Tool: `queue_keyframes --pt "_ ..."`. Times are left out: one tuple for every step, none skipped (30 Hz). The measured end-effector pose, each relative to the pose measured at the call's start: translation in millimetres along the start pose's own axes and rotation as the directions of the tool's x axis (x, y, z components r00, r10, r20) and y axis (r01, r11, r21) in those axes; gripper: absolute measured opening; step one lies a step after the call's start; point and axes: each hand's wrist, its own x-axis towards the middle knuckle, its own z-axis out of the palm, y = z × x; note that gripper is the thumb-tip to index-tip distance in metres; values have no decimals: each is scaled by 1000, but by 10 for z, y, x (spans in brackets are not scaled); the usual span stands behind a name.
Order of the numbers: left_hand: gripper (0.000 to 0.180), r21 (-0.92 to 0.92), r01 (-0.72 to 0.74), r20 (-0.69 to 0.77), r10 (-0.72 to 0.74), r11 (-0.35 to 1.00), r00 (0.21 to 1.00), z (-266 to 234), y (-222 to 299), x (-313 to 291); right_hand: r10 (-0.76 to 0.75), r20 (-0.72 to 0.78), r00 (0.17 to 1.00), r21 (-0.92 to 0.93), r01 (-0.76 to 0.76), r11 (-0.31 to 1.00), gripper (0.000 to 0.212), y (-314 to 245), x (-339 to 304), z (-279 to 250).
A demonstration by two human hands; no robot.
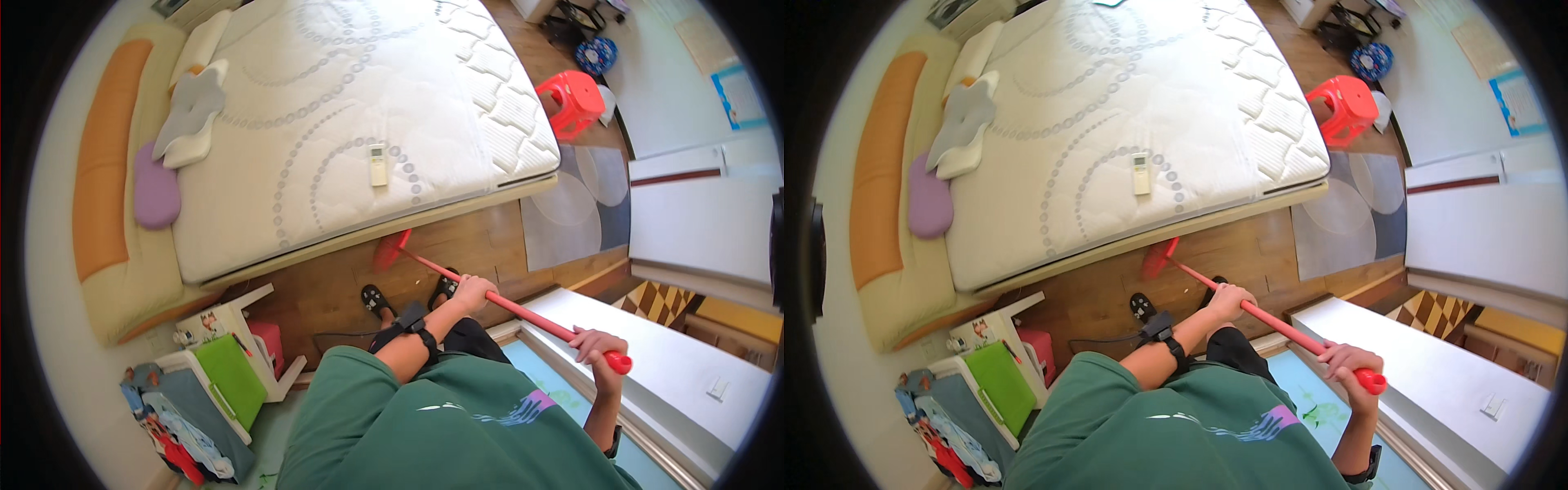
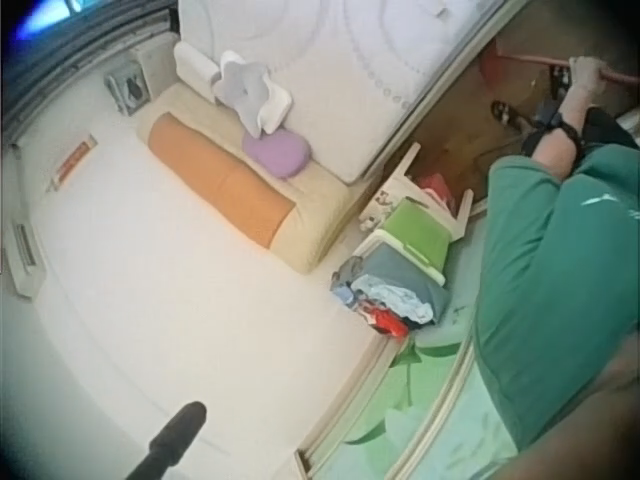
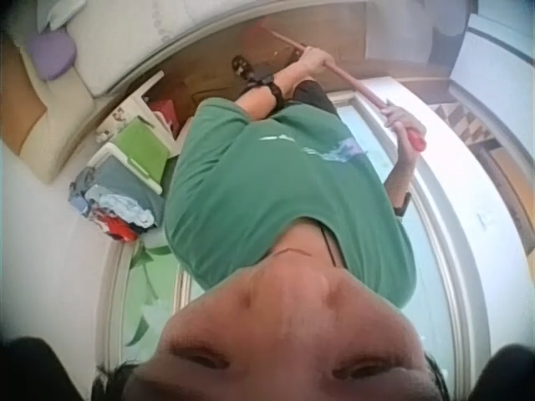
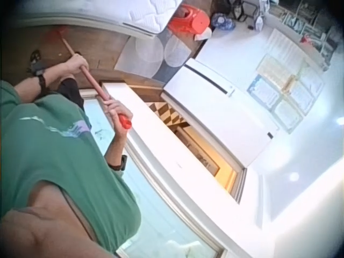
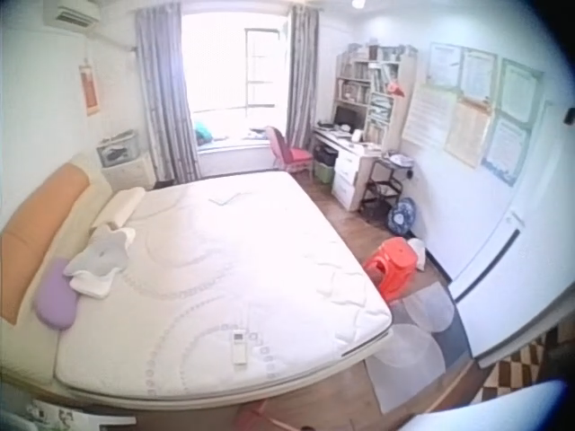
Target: The recorder is sweeping the floor in a bedroom and a hallway.
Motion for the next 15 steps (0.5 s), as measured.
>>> queue_keyframes --pt "18 28 28 53 -29 999 998 198 10 90 22 34 999 -52 -21 998 23 51 -25 -114" --pt "16 61 80 135 -88 995 987 385 60 207 14 -2 1000 -29 -14 999 25 75 -70 -242" --pt "16 58 40 115 -46 998 992 525 133 363 14 -36 999 -21 -15 1000 26 100 -87 -380" --pt "15 3 28 165 -29 1000 986 652 250 474 20 -111 994 1 -20 1000 28 87 -127 -557" --pt "13 -43 47 244 -35 998 969 741 387 575 24 -181 983 28 -19 999 30 48 -180 -743" --pt "14 -20 86 338 -74 996 938 802 552 689 28 -230 973 31 -22 999 33 10 -238 -912" --pt "14 -10 65 350 -57 998 935 819 709 766 33 -304 952 16 -30 999 38 -30 -302 -1062" --pt "16 1 8 353 -7 1000 935 820 861 838 0 -316 949 24 8 1000 40 -99 -361 -1228" --pt "18 19 -49 358 39 999 933 825 1015 913 -8 -331 943 8 11 1000 41 -174 -418 -1387" --pt "21 -19 -100 336 100 995 936 830 1140 964 -108 -350 931 64 138 988 42 -243 -476 -1498" --pt "21 -26 -114 383 115 993 916 831 1222 1008 -195 -375 906 103 250 963 42 -266 -509 -1559" --pt "20 -9 -145 371 138 989 918 830 1248 1079 -268 -397 878 164 355 920 39 -248 -526 -1582" --pt "20 -24 -205 319 202 978 926 850 1236 1151 -230 -416 880 146 315 938 39 -210 -537 -1572" --pt "18 29 -220 318 200 975 927 867 1156 1233 -166 -464 870 109 242 964 38 -115 -536 -1502" --pt "17 74 -173 369 134 982 920 882 1038 1305 -86 -503 860 69 139 988 37 -15 -532 -1412"
